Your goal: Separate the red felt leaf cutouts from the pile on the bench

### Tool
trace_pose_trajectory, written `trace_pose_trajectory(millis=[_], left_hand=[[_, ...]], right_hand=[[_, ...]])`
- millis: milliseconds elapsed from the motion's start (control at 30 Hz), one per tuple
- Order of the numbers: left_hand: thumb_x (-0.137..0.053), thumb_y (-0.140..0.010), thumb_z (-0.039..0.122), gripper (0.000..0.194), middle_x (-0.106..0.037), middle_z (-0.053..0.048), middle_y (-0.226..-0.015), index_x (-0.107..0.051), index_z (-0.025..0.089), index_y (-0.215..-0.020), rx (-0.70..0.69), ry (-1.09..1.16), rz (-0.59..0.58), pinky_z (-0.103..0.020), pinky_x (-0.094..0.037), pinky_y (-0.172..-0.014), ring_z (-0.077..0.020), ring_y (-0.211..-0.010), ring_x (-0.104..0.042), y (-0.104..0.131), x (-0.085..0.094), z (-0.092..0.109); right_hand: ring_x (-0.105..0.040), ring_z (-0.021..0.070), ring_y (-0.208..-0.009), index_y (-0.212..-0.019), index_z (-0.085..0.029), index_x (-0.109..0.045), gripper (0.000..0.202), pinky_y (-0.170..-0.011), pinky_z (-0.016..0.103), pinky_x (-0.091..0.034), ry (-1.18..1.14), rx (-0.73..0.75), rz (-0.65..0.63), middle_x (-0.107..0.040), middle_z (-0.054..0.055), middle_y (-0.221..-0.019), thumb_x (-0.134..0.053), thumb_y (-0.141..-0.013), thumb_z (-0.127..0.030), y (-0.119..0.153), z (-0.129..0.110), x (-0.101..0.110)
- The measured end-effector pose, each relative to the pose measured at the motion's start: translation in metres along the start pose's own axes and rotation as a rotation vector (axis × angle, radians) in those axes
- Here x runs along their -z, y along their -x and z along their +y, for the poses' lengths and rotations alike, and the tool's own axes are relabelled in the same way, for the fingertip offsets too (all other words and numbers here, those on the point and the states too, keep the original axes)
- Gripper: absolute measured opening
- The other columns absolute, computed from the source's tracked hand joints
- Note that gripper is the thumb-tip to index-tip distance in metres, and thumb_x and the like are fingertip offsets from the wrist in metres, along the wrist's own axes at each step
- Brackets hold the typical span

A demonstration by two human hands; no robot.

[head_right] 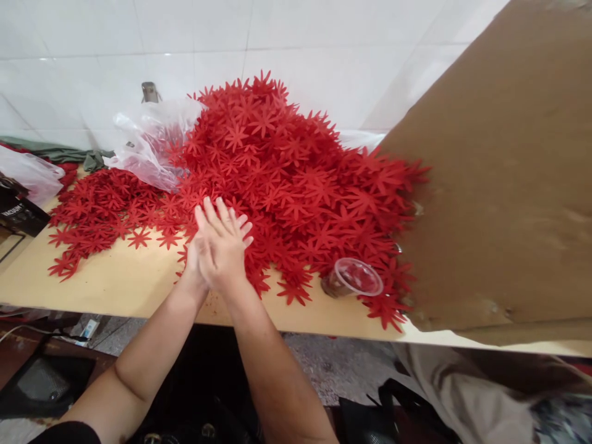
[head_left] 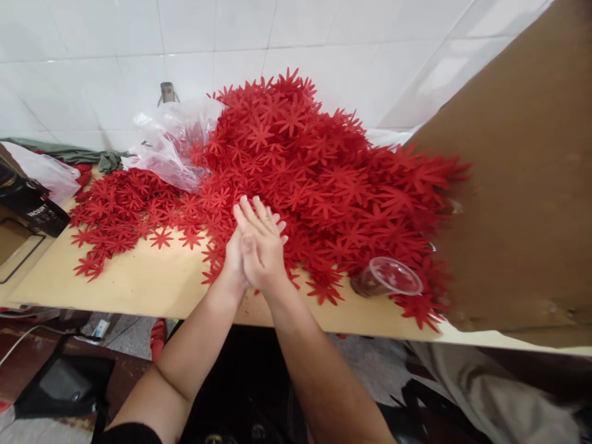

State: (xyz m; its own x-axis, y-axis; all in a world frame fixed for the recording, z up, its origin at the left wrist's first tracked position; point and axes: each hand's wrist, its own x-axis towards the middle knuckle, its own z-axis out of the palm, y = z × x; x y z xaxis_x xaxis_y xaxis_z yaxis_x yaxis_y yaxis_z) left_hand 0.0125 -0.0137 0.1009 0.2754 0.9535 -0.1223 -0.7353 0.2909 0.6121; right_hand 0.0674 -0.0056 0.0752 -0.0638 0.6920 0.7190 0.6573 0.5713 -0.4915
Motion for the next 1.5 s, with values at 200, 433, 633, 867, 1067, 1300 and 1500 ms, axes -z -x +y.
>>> trace_pose_trajectory(millis=[200, 433, 633, 867, 1067, 1300, 1500], left_hand=[[-0.026, -0.091, 0.049, 0.057, -0.050, -0.007, -0.138, -0.048, 0.014, -0.130, 0.085, 0.068, -0.017, -0.036, -0.023, -0.116, -0.0188, -0.139, -0.031, -0.007, -0.001, 0.012], [-0.023, -0.093, 0.042, 0.049, -0.047, 0.000, -0.141, -0.048, 0.025, -0.131, 0.031, 0.039, 0.061, -0.033, -0.022, -0.117, -0.0131, -0.140, -0.027, -0.012, 0.002, -0.003], [-0.016, -0.094, 0.043, 0.054, -0.046, 0.000, -0.142, -0.051, 0.020, -0.129, -0.052, 0.017, -0.053, -0.028, -0.017, -0.118, -0.0119, -0.140, -0.025, 0.010, -0.013, -0.002], [-0.011, -0.094, 0.041, 0.052, -0.044, 0.006, -0.143, -0.035, 0.030, -0.139, -0.055, 0.056, 0.048, -0.027, -0.022, -0.116, -0.0082, -0.139, -0.028, -0.006, -0.015, 0.009], [-0.026, -0.094, 0.032, 0.046, -0.029, 0.006, -0.150, -0.042, 0.024, -0.136, -0.151, -0.251, -0.075, -0.022, -0.011, -0.117, -0.0069, -0.141, -0.019, 0.008, -0.006, -0.019], [-0.008, -0.093, 0.041, 0.056, -0.036, 0.003, -0.148, -0.038, 0.025, -0.137, -0.047, -0.125, -0.012, -0.033, -0.012, -0.116, -0.0098, -0.141, -0.022, -0.006, -0.018, 0.007], [-0.017, -0.094, 0.030, 0.049, -0.047, 0.004, -0.141, -0.052, 0.024, -0.128, -0.059, -0.177, -0.126, -0.030, -0.011, -0.117, -0.0098, -0.140, -0.024, -0.001, -0.014, -0.012]], right_hand=[[-0.023, 0.0202, -0.142, -0.139, -0.026, -0.037, 0.054, -0.116, 0.052, -0.021, -0.020, -0.130, 0.028, -0.038, 0.004, -0.147, -0.021, -0.092, -0.047, 0.003, 0.018, -0.005], [-0.019, 0.0201, -0.143, -0.138, -0.026, -0.038, 0.055, -0.117, 0.054, -0.017, -0.207, -0.167, 0.069, -0.032, 0.004, -0.150, -0.017, -0.092, -0.048, 0.019, 0.001, -0.011], [-0.020, 0.0197, -0.143, -0.134, -0.026, -0.044, 0.053, -0.117, 0.051, -0.020, -0.305, -0.187, 0.094, -0.036, 0.002, -0.148, -0.028, -0.090, -0.051, -0.014, 0.026, 0.005], [-0.021, 0.0188, -0.143, -0.140, -0.027, -0.032, 0.054, -0.118, 0.051, -0.019, -0.298, -0.041, 0.076, -0.029, 0.000, -0.151, -0.016, -0.092, -0.047, 0.018, -0.001, -0.001], [-0.006, 0.0147, -0.145, -0.143, -0.033, -0.021, 0.058, -0.120, 0.049, -0.005, -0.297, -0.197, 0.102, -0.016, -0.007, -0.155, -0.004, -0.091, -0.050, -0.008, 0.027, 0.008], [-0.007, 0.0184, -0.145, -0.146, -0.031, -0.003, 0.061, -0.118, 0.052, -0.017, -0.291, -0.159, 0.080, -0.004, 0.000, -0.157, -0.008, -0.089, -0.055, 0.017, 0.009, -0.008], [-0.002, 0.0209, -0.145, -0.145, -0.035, -0.005, 0.062, -0.118, 0.056, -0.010, -0.241, -0.174, 0.154, -0.008, -0.005, -0.157, 0.001, -0.087, -0.057, -0.004, 0.020, 0.006]])
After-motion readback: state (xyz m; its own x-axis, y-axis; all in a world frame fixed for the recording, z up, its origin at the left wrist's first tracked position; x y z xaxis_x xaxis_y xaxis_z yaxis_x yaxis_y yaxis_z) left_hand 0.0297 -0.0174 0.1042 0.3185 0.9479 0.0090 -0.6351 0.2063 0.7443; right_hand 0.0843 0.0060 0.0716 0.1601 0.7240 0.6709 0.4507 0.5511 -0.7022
